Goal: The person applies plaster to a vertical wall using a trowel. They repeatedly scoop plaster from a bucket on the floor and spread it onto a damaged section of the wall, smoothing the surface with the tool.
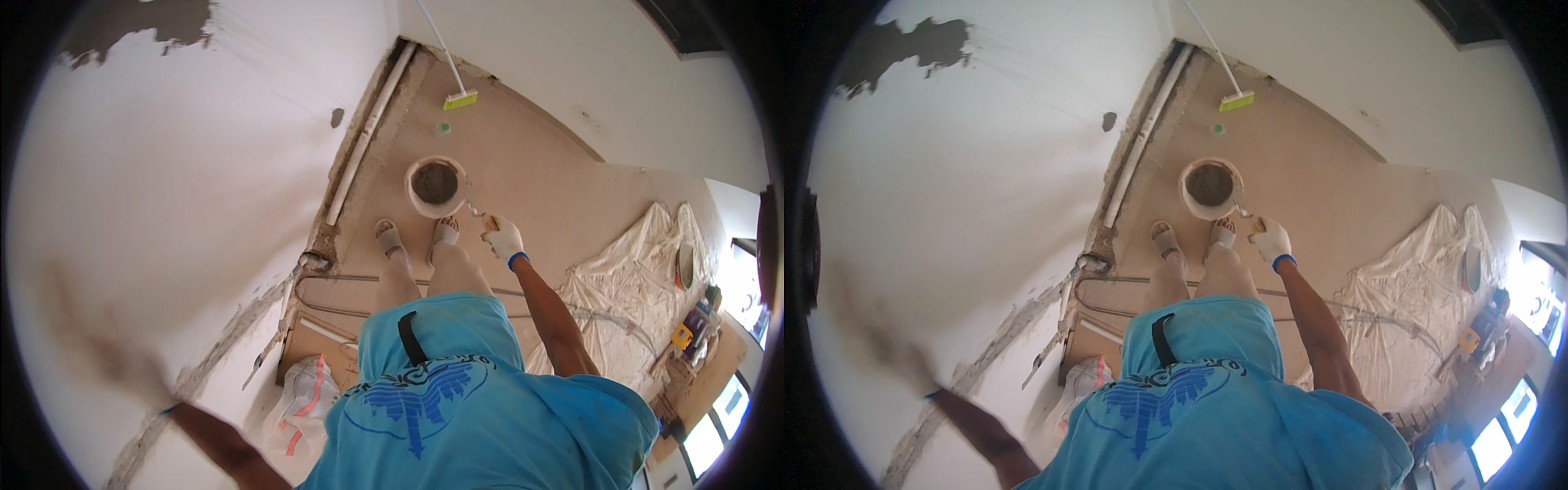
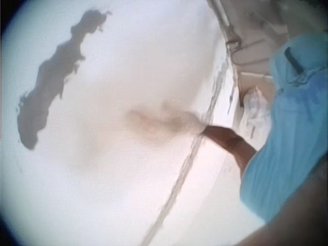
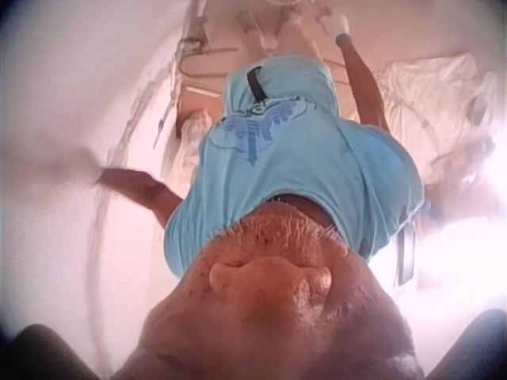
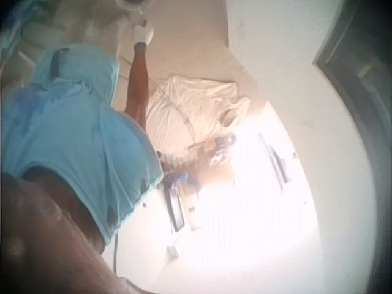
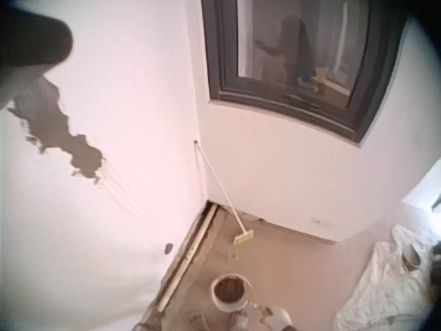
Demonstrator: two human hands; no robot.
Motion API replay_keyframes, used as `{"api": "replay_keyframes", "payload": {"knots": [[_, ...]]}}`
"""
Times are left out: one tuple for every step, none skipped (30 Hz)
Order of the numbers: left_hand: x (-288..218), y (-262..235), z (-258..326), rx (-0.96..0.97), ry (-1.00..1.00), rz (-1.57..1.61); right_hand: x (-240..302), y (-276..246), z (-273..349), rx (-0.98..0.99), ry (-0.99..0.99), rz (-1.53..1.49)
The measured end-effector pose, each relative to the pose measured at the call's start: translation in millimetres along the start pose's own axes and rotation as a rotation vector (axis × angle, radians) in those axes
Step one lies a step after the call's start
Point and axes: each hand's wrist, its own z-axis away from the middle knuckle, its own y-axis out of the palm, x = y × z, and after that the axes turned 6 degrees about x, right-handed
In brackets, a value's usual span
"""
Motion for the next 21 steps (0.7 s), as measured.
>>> {"api": "replay_keyframes", "payload": {"knots": [[-34,51,24,0.210,-0.181,0.065,-17,6,-3,-0.046,-0.022,0.102],[-59,88,54,0.363,-0.220,0.174,-29,8,-9,-0.061,-0.064,0.213],[-81,128,89,0.514,-0.269,0.306,-40,9,-15,-0.084,-0.099,0.306],[-100,166,121,0.654,-0.312,0.454,-50,11,-19,-0.103,-0.130,0.395],[-120,200,151,0.770,-0.391,0.616,-52,11,-21,-0.070,-0.094,0.419],[-143,232,178,0.868,-0.464,0.758,-47,8,-21,-0.041,-0.058,0.443],[-174,259,189,0.913,-0.834,1.049,-43,6,-22,-0.005,-0.024,0.472],[-199,280,206,0.907,-0.893,1.153,-42,6,-27,0.004,-0.008,0.480],[-221,299,220,0.902,-0.951,1.255,-44,7,-32,0.014,0.009,0.485],[-241,315,232,0.941,-0.956,1.303,-48,12,-34,0.027,0.028,0.492],[-258,332,240,0.975,-0.966,1.349,-53,18,-37,0.020,0.019,0.452],[-276,351,242,1.000,-0.976,1.396,-56,22,-45,0.009,0.004,0.414],[-293,363,242,1.008,-1.022,1.440,-62,30,-48,0.005,-0.005,0.374],[-311,377,241,1.015,-1.071,1.484,-67,37,-50,-0.001,0.004,0.338],[-324,397,240,1.017,-1.111,1.527,-68,45,-57,-0.014,0.009,0.297],[-336,416,243,1.031,-1.113,1.537,-64,52,-64,-0.025,0.009,0.259],[-347,434,246,1.045,-1.115,1.547,-60,59,-71,-0.047,-0.005,0.256],[-356,450,253,1.069,-1.120,1.557,-52,68,-74,-0.067,-0.009,0.253],[-362,464,253,1.073,-1.092,1.545,-44,72,-80,-0.094,-0.032,0.251],[-368,477,254,1.077,-1.065,1.532,-37,79,-88,-0.119,-0.053,0.242],[-376,491,258,1.100,-1.042,1.521,-36,88,-97,-0.138,-0.057,0.234]]}}
